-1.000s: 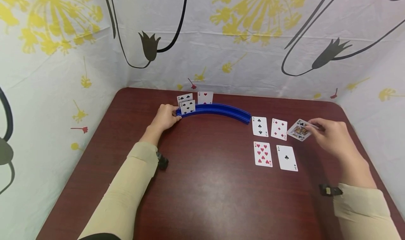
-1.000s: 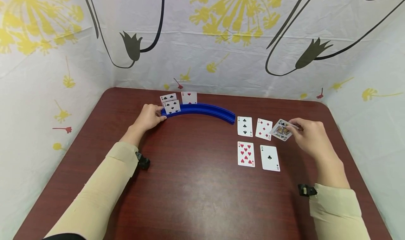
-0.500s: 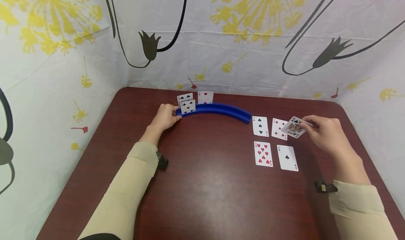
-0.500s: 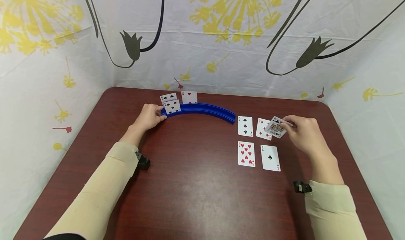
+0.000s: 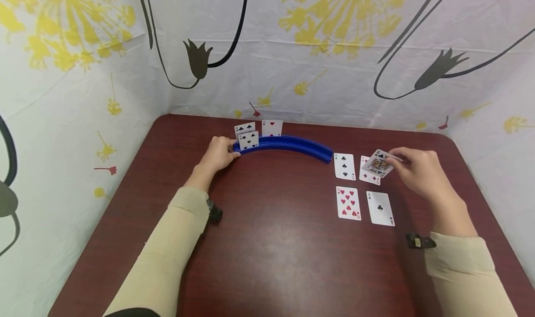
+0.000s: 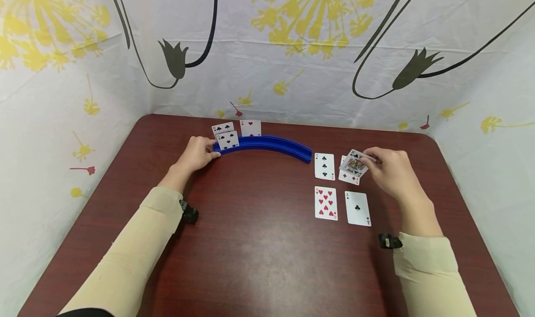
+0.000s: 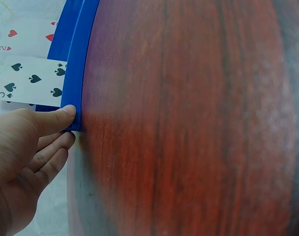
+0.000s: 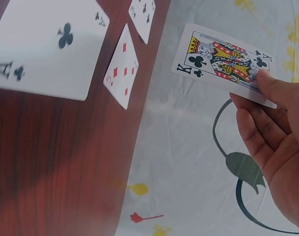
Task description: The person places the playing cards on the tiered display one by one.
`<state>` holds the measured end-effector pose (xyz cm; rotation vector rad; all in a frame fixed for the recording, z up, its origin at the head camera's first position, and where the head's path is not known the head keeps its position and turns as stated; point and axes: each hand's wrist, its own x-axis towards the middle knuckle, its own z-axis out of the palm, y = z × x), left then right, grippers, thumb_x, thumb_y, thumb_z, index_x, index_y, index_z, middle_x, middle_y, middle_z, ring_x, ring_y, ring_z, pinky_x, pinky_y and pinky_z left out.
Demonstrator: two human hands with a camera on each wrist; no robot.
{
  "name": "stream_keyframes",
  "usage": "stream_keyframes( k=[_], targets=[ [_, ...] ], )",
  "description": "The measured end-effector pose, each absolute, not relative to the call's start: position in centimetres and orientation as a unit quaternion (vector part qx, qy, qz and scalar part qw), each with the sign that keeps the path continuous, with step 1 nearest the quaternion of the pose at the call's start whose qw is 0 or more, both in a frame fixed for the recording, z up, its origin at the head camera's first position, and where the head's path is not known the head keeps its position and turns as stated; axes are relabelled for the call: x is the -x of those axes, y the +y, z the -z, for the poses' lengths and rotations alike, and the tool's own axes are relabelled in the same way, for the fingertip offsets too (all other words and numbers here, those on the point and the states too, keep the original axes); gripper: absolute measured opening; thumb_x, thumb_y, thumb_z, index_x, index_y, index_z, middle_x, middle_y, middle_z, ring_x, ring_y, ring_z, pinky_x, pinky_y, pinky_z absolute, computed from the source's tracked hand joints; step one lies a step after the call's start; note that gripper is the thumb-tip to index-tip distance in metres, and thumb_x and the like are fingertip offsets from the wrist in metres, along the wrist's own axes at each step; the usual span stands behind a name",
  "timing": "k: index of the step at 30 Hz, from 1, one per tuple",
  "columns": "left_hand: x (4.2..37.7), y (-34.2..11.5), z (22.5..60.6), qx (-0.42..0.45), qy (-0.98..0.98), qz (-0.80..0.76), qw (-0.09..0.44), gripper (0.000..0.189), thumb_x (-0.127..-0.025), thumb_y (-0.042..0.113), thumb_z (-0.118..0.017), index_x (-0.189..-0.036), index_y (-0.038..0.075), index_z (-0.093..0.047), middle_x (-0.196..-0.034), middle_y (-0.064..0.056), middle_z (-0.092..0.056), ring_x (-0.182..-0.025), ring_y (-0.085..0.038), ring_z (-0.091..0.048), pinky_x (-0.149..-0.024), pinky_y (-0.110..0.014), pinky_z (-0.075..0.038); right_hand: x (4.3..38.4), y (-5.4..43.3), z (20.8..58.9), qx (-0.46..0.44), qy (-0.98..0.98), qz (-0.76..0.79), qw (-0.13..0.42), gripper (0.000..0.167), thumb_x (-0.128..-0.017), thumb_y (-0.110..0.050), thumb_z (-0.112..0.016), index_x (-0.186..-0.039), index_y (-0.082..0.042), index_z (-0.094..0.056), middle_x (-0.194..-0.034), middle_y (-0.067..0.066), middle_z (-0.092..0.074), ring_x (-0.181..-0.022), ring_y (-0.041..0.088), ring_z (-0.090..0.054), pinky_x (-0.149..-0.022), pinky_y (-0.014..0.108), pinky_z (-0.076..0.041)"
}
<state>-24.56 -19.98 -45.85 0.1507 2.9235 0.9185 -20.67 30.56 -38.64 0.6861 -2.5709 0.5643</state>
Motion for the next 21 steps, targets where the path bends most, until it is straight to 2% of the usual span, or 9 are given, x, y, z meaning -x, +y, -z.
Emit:
stream_keyframes(
  k=[14, 21],
  targets=[
    [24.7, -20.0, 45.8, -0.055, 0.955, -0.290, 0.032, 0.048, -0.093, 0.012, -0.075, -0.137, -0.002, -0.061, -0.112, -0.021, -0.072, -0.099, -0.028, -0.070, -0.088, -0.041, -0.058, 21.4, 28.3, 38.5, -0.265, -0.919, -0.213, 0.200, 0.010, -0.084, -0.001, -0.080, -0.094, 0.000, -0.076, -0.078, 0.010, -0.075, -0.069, 0.020, -0.068, -0.066, 0.017, -0.044],
    [24.6, -20.0, 45.8, -0.057, 0.955, -0.289, 0.034, 0.048, -0.094, 0.012, -0.074, -0.138, -0.001, -0.061, -0.113, -0.021, -0.071, -0.100, -0.028, -0.069, -0.088, -0.041, -0.058, 21.6, 27.1, 38.3, -0.270, -0.920, -0.213, 0.190, 0.008, -0.088, -0.002, -0.078, -0.096, 0.000, -0.076, -0.080, 0.009, -0.075, -0.071, 0.024, -0.071, -0.066, 0.021, -0.048]
  ],
)
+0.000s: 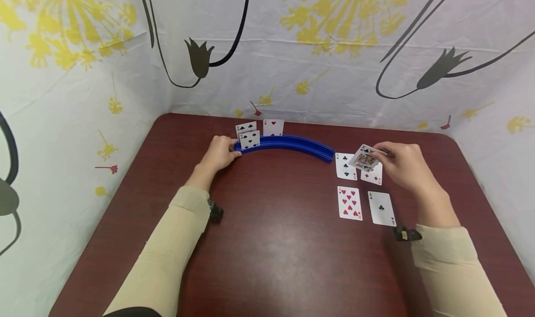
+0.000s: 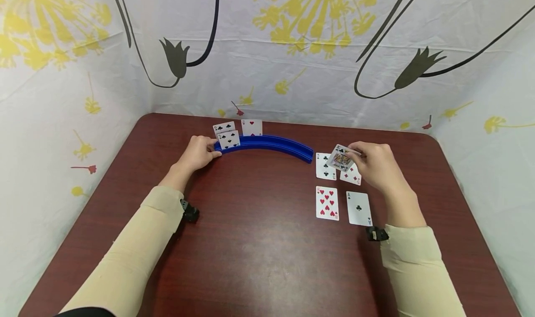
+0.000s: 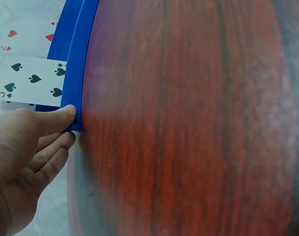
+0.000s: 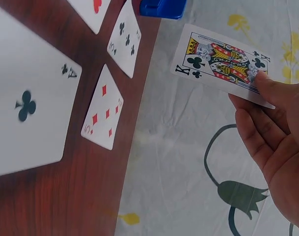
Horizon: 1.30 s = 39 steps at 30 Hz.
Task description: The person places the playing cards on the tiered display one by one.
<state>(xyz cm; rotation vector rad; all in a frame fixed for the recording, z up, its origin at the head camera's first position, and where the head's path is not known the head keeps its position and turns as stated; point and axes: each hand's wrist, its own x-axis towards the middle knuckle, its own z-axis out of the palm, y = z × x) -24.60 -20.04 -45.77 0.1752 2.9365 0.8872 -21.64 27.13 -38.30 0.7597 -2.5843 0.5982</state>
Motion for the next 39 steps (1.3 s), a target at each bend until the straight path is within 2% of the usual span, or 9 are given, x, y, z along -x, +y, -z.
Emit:
stream_keyframes(
  k=[8, 14, 20, 23, 27, 30, 39],
  targets=[
    [24.6, -20.0, 45.8, -0.050, 0.955, -0.290, 0.038, 0.048, -0.094, 0.012, -0.074, -0.138, -0.001, -0.061, -0.115, -0.021, -0.071, -0.100, -0.028, -0.069, -0.088, -0.041, -0.058, 22.0, 26.0, 38.1, -0.278, -0.914, -0.227, 0.189, 0.007, -0.088, 0.001, -0.076, -0.095, 0.002, -0.076, -0.082, 0.010, -0.075, -0.071, 0.024, -0.072, -0.066, 0.009, -0.045],
    [24.6, -20.0, 45.8, -0.056, 0.955, -0.289, 0.033, 0.047, -0.094, 0.011, -0.074, -0.137, -0.001, -0.062, -0.113, -0.021, -0.072, -0.099, -0.028, -0.070, -0.087, -0.041, -0.058, 22.3, 25.3, 38.2, -0.284, -0.911, -0.231, 0.190, 0.008, -0.088, 0.001, -0.076, -0.096, 0.002, -0.076, -0.083, 0.011, -0.075, -0.072, 0.024, -0.072, -0.066, 0.012, -0.046],
    [24.6, -20.0, 45.8, -0.057, 0.955, -0.289, 0.033, 0.046, -0.093, 0.012, -0.075, -0.136, -0.002, -0.063, -0.111, -0.020, -0.072, -0.097, -0.027, -0.070, -0.086, -0.040, -0.058, 22.6, 24.6, 38.2, -0.290, -0.908, -0.239, 0.186, 0.008, -0.088, 0.003, -0.076, -0.096, 0.002, -0.076, -0.083, 0.011, -0.075, -0.069, 0.022, -0.070, -0.063, 0.009, -0.043],
    [24.7, -20.0, 45.8, -0.056, 0.955, -0.289, 0.034, 0.046, -0.093, 0.012, -0.075, -0.136, -0.002, -0.063, -0.111, -0.020, -0.072, -0.097, -0.027, -0.070, -0.087, -0.040, -0.058, 22.7, 24.2, 38.2, -0.288, -0.909, -0.241, 0.178, 0.008, -0.089, 0.003, -0.075, -0.096, 0.002, -0.076, -0.083, 0.011, -0.075, -0.067, 0.021, -0.069, -0.059, 0.014, -0.046],
    [24.6, -20.0, 45.7, -0.054, 0.954, -0.291, 0.037, 0.046, -0.093, 0.012, -0.075, -0.136, -0.002, -0.063, -0.111, -0.020, -0.072, -0.098, -0.027, -0.070, -0.087, -0.040, -0.058, 22.7, 23.7, 38.0, -0.290, -0.909, -0.244, 0.173, 0.008, -0.089, 0.003, -0.074, -0.097, 0.003, -0.076, -0.085, 0.012, -0.075, -0.070, 0.023, -0.071, -0.061, 0.032, -0.055],
    [24.6, -20.0, 45.6, -0.051, 0.954, -0.292, 0.038, 0.046, -0.094, 0.012, -0.075, -0.136, -0.002, -0.062, -0.112, -0.020, -0.072, -0.098, -0.027, -0.070, -0.088, -0.040, -0.058, 22.8, 23.3, 37.9, -0.298, -0.905, -0.249, 0.175, 0.008, -0.089, 0.004, -0.074, -0.097, 0.003, -0.075, -0.085, 0.013, -0.075, -0.073, 0.027, -0.073, -0.065, 0.044, -0.057],
    [24.6, -20.0, 45.7, -0.043, 0.954, -0.295, 0.043, 0.047, -0.094, 0.012, -0.074, -0.138, -0.001, -0.061, -0.114, -0.020, -0.071, -0.100, -0.027, -0.069, -0.089, -0.040, -0.057, 23.2, 22.1, 37.9, -0.306, -0.899, -0.266, 0.168, 0.008, -0.091, 0.003, -0.073, -0.099, 0.004, -0.075, -0.086, 0.016, -0.075, -0.074, 0.030, -0.073, -0.064, 0.046, -0.057]
  ],
)
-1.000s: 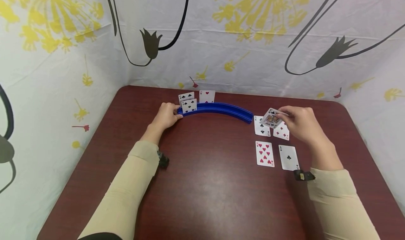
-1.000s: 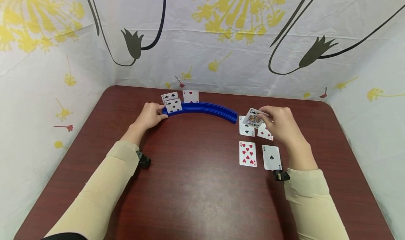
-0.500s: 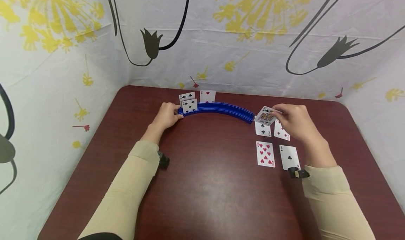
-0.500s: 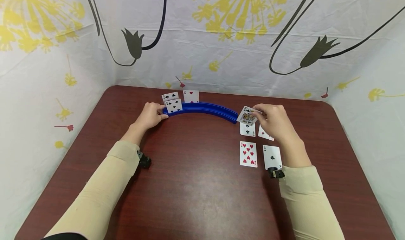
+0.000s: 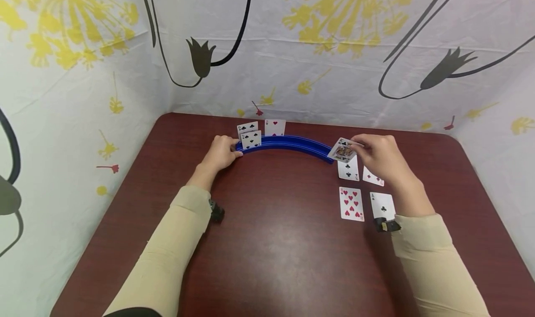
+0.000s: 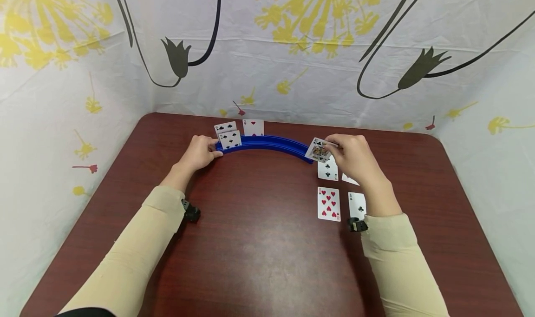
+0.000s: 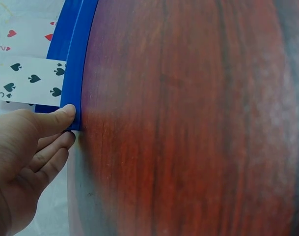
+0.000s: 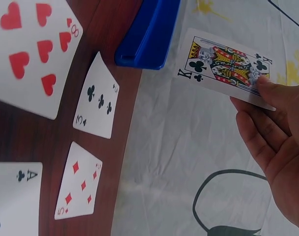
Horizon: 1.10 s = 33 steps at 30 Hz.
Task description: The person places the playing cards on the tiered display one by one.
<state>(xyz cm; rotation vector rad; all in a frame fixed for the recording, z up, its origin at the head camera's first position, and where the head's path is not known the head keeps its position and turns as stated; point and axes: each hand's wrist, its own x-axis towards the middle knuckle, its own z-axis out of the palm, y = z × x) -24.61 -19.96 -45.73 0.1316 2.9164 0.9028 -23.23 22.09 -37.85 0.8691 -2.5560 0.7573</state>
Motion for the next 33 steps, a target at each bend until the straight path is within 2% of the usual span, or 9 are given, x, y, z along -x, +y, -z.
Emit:
stream_keyframes(
  k=[33],
  targets=[
    [24.8, -20.1, 45.8, -0.049, 0.957, -0.284, 0.032, 0.047, -0.092, 0.013, -0.077, -0.135, -0.003, -0.063, -0.110, -0.019, -0.072, -0.100, -0.028, -0.068, -0.088, -0.040, -0.057, 25.0, 17.8, 38.2, -0.327, -0.886, -0.290, 0.156, 0.008, -0.093, 0.002, -0.070, -0.099, 0.004, -0.075, -0.089, 0.017, -0.075, -0.071, 0.029, -0.073, -0.066, 0.046, -0.060]
  ],
)
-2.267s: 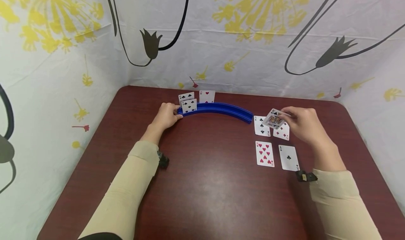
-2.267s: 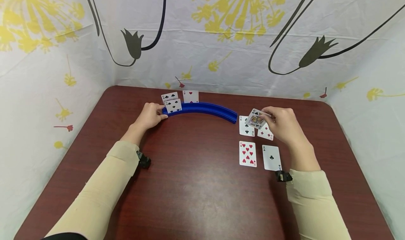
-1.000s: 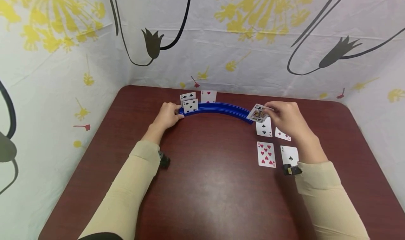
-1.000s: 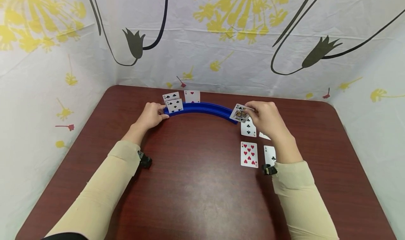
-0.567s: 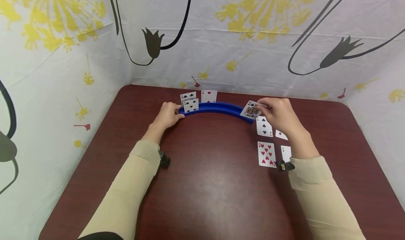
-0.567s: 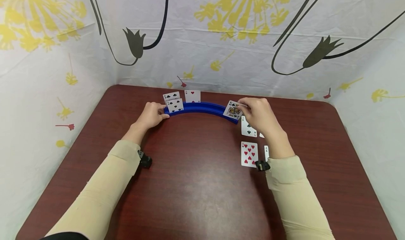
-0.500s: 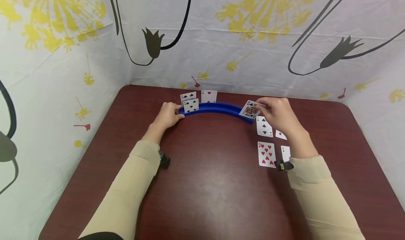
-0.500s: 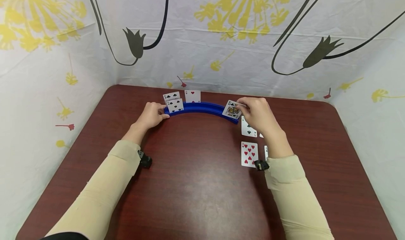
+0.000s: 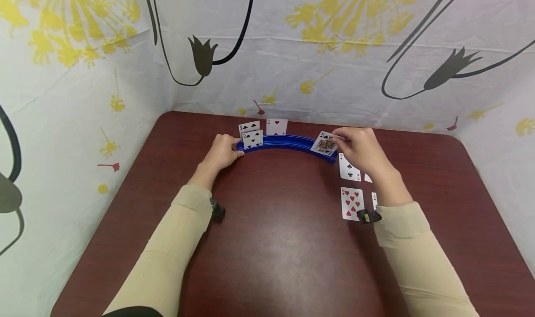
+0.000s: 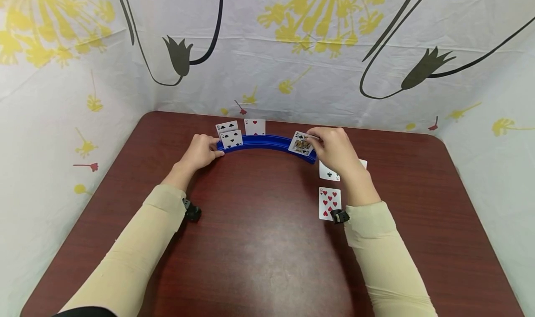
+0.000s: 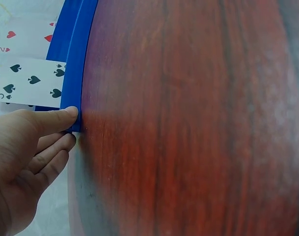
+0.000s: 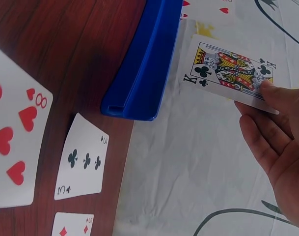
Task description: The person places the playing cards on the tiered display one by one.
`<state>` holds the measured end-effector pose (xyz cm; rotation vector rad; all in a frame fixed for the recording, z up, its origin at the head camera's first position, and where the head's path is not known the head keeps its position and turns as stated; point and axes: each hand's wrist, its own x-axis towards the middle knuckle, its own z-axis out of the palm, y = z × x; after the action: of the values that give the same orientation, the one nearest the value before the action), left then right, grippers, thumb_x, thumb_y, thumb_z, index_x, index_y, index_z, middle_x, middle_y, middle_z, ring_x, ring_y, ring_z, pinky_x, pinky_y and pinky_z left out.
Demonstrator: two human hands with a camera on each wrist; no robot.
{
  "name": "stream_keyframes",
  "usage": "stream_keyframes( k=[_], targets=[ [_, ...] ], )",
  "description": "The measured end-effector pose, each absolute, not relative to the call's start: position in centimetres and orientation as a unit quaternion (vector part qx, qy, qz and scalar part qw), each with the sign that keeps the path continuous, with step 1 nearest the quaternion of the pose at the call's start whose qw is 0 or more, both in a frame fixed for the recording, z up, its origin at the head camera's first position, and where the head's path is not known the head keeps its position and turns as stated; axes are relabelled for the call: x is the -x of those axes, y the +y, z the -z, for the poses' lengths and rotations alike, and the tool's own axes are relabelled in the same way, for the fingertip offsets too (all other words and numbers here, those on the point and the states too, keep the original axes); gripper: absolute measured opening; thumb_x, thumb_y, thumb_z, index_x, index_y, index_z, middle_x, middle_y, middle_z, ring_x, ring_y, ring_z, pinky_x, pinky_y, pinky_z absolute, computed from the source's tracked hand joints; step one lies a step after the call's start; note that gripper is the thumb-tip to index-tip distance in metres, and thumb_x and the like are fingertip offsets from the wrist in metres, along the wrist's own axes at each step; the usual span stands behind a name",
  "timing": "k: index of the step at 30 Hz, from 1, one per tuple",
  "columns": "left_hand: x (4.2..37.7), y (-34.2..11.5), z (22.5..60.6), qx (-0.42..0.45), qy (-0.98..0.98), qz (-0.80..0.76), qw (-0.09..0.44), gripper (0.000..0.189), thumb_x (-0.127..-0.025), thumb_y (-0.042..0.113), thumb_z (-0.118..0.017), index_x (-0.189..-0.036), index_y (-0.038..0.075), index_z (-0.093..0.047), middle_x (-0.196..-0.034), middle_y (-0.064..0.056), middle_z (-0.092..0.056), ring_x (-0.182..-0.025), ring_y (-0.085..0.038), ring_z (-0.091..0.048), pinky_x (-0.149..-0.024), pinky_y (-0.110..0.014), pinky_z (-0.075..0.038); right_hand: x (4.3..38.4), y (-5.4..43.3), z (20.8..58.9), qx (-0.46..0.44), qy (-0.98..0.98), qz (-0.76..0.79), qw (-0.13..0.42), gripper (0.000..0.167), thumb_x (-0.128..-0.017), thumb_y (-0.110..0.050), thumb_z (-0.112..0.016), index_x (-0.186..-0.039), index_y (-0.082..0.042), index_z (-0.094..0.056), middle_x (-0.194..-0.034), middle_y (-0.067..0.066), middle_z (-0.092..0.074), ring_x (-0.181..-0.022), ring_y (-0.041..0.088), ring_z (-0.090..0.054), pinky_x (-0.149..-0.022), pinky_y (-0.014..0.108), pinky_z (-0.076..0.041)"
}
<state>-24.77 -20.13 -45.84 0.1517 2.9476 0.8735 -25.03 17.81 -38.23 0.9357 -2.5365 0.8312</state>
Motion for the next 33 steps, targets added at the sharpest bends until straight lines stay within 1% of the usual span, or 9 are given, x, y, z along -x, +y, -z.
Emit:
stream_keyframes(
  k=[10, 21, 27, 33],
  targets=[
    [24.8, -20.2, 46.0, -0.048, 0.959, -0.277, 0.032, 0.046, -0.092, 0.012, -0.077, -0.133, -0.003, -0.064, -0.106, -0.018, -0.072, -0.098, -0.028, -0.066, -0.086, -0.040, -0.057, 25.3, 16.6, 38.3, -0.319, -0.896, -0.275, 0.140, 0.011, -0.093, 0.000, -0.071, -0.102, 0.004, -0.075, -0.094, 0.019, -0.075, -0.081, 0.032, -0.072, -0.073, 0.048, -0.058],
    [24.8, -20.3, 46.0, -0.049, 0.959, -0.277, 0.040, 0.048, -0.092, 0.013, -0.076, -0.136, -0.002, -0.063, -0.109, -0.018, -0.071, -0.099, -0.028, -0.066, -0.087, -0.040, -0.057, 25.8, 15.1, 38.8, -0.328, -0.890, -0.289, 0.132, 0.011, -0.094, 0.000, -0.070, -0.103, 0.005, -0.076, -0.095, 0.020, -0.075, -0.083, 0.035, -0.073, -0.072, 0.050, -0.058],
    [24.9, -20.3, 45.9, -0.053, 0.959, -0.276, 0.041, 0.048, -0.092, 0.013, -0.077, -0.136, -0.001, -0.063, -0.107, -0.017, -0.071, -0.097, -0.027, -0.066, -0.086, -0.040, -0.057, 26.0, 14.2, 38.9, -0.330, -0.891, -0.284, 0.126, 0.013, -0.095, 0.000, -0.069, -0.105, 0.005, -0.075, -0.098, 0.021, -0.075, -0.084, 0.034, -0.072, -0.073, 0.049, -0.058],
    [25.0, -20.2, 45.8, -0.053, 0.960, -0.273, 0.042, 0.048, -0.092, 0.014, -0.076, -0.136, -0.001, -0.063, -0.107, -0.017, -0.072, -0.097, -0.027, -0.066, -0.086, -0.040, -0.057, 26.3, 13.3, 39.1, -0.333, -0.891, -0.282, 0.126, 0.014, -0.094, 0.000, -0.070, -0.106, 0.004, -0.075, -0.099, 0.020, -0.075, -0.085, 0.033, -0.072, -0.074, 0.048, -0.058]
  ],
)
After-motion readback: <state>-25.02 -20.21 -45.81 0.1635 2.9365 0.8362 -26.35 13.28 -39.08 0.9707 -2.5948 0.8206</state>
